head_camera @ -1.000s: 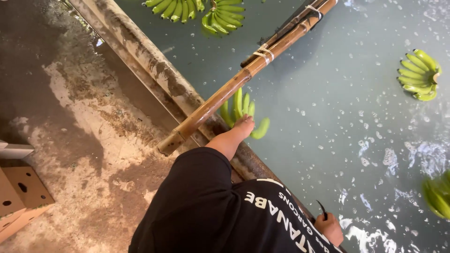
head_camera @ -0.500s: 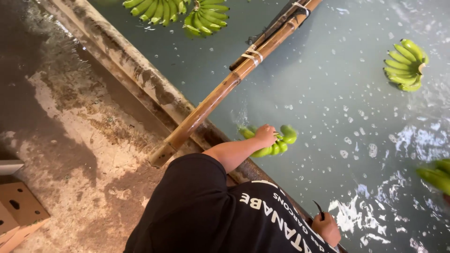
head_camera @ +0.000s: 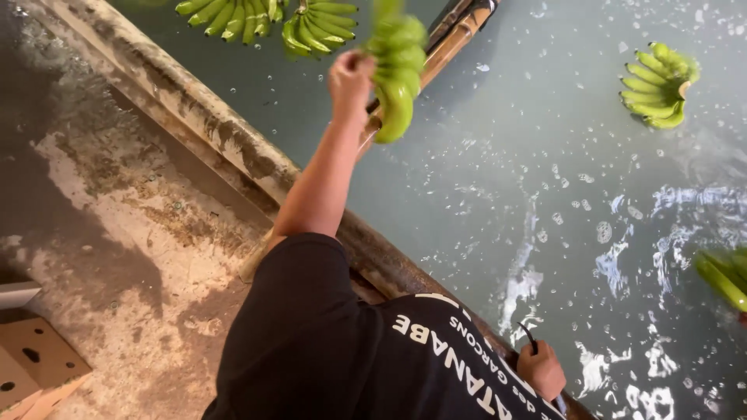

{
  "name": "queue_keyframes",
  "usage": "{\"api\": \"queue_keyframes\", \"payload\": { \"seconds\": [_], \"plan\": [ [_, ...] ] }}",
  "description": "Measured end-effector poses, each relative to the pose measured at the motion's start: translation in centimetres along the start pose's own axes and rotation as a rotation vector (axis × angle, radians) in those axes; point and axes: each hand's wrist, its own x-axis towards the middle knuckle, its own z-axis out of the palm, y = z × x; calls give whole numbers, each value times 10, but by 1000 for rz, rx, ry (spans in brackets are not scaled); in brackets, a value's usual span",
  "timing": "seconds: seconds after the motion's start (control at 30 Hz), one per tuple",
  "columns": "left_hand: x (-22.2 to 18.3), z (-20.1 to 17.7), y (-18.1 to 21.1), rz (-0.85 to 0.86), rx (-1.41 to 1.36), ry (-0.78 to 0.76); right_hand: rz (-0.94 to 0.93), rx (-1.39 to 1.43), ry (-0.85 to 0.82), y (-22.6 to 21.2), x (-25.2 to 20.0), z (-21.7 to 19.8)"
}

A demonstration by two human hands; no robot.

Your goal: Wash bunches of green bananas in a water tank and trim them with a knife.

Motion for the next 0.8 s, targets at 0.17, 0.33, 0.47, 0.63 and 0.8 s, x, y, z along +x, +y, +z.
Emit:
{"api": "queue_keyframes", "payload": {
  "seconds": [0.17,0.33,0.47,0.63,0.8],
  "plan": [
    [93,-68,-48,154,-366,166,-14,-62,-39,11,0,8],
    [23,-45,-30,120,-133,202,25,-39,-30,13,4,22],
    [-33,-29,-149,152,59,-4,6,6,19,7,8,14],
    [-174,-37,-202,52,1227,-544,2,-23,-22,12,10,19],
    [-238,-71,-182,114,1558,-718,-5,-2,-27,11,8,16]
  ]
}}
